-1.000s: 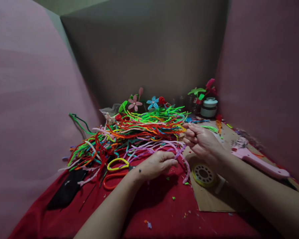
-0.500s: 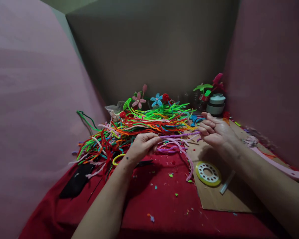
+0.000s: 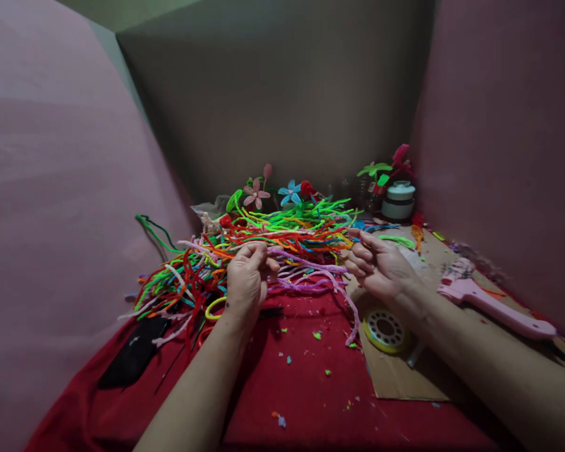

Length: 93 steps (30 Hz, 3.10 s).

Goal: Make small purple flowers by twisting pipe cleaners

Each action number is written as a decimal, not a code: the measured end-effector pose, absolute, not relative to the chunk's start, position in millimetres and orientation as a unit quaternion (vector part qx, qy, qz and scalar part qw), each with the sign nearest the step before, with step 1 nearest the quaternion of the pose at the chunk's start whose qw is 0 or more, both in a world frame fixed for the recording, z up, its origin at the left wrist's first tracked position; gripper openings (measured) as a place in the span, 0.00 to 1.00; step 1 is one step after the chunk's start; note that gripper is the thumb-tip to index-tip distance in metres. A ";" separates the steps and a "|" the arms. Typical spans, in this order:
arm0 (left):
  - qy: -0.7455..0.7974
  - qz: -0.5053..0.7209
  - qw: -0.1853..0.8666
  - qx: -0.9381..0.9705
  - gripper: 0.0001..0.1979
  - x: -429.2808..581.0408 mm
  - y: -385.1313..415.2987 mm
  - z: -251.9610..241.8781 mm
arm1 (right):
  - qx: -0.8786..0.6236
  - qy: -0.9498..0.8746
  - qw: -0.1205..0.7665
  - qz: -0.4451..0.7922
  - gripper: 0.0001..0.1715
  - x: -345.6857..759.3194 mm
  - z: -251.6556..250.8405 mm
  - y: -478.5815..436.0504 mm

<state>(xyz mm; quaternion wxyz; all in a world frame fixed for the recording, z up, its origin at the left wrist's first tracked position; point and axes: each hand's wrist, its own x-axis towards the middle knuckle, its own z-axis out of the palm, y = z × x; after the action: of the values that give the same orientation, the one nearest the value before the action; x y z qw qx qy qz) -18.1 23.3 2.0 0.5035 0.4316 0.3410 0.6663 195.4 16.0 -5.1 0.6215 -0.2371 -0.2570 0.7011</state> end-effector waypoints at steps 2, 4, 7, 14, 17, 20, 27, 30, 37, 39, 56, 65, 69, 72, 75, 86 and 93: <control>0.317 0.667 0.551 0.388 0.09 -20.1 25.1 2.2 | -0.228 -0.278 0.616 0.701 0.05 191.6 -5.3 12.3; 0.301 0.668 0.588 0.343 0.09 -21.8 25.7 3.0 | -0.219 -0.296 0.607 0.704 0.06 188.2 -5.7 9.3; 0.290 0.658 0.609 0.335 0.11 -22.5 23.3 5.2 | -0.209 -0.319 0.602 0.701 0.07 185.0 -5.2 5.9; 0.398 0.575 0.595 0.396 0.20 -19.1 17.9 4.5 | -0.211 -0.335 0.617 0.680 0.08 189.6 4.3 3.6; 0.416 0.572 0.575 0.412 0.22 -17.7 17.6 4.0 | -0.208 -0.353 0.603 0.684 0.06 188.8 4.6 1.3; 0.418 0.572 0.559 0.430 0.22 -16.3 15.3 6.0 | -0.196 -0.377 0.582 0.693 0.06 184.6 1.3 -2.3; 0.368 0.515 0.626 0.455 0.18 -13.1 5.6 12.7 | -0.200 -0.388 0.552 0.710 0.07 180.5 -1.2 -6.7; 0.316 0.505 0.654 0.466 0.16 -14.0 1.6 16.5 | -0.224 -0.370 0.555 0.710 0.06 183.0 0.1 -5.8; 0.251 0.514 0.646 0.505 0.06 -12.9 -7.2 22.9 | -0.239 -0.359 0.545 0.719 0.04 184.2 -2.1 -4.6; 0.255 0.530 0.618 0.521 0.06 -12.0 -7.8 22.5 | -0.242 -0.361 0.543 0.719 0.03 183.4 -2.6 -4.5; 0.322 0.580 0.579 0.474 0.07 -12.6 -2.8 19.3 | -0.266 -0.336 0.577 0.695 0.08 188.2 -2.4 4.0; 0.361 0.590 0.529 0.492 0.07 -12.2 -0.5 16.7 | -0.241 -0.385 0.581 0.675 0.06 188.8 -5.8 2.5; 0.393 0.599 0.498 0.489 0.08 -13.8 3.2 14.1 | -0.219 -0.388 0.566 0.694 0.05 189.4 -8.8 3.3; 0.405 0.606 0.501 0.467 0.06 -13.6 4.1 14.3 | -0.210 -0.382 0.572 0.695 0.07 189.0 -9.1 3.5; 0.404 0.609 0.507 0.456 0.03 -12.4 3.3 14.7 | -0.208 -0.370 0.577 0.698 0.07 187.8 -7.5 2.7; 0.324 0.624 0.543 0.459 0.08 -19.0 13.3 10.9 | -0.187 -0.267 0.623 0.712 0.07 192.5 -1.4 6.4; 0.241 0.626 0.593 0.446 0.06 -12.7 11.2 7.6 | -0.183 -0.278 0.608 0.721 0.08 187.7 -1.9 4.4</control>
<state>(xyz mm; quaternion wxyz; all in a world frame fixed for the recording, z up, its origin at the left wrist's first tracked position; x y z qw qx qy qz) -12.7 11.2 7.6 0.5928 0.4458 0.2410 0.6259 187.7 4.4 -1.9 0.6084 -0.1827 -0.2778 0.7206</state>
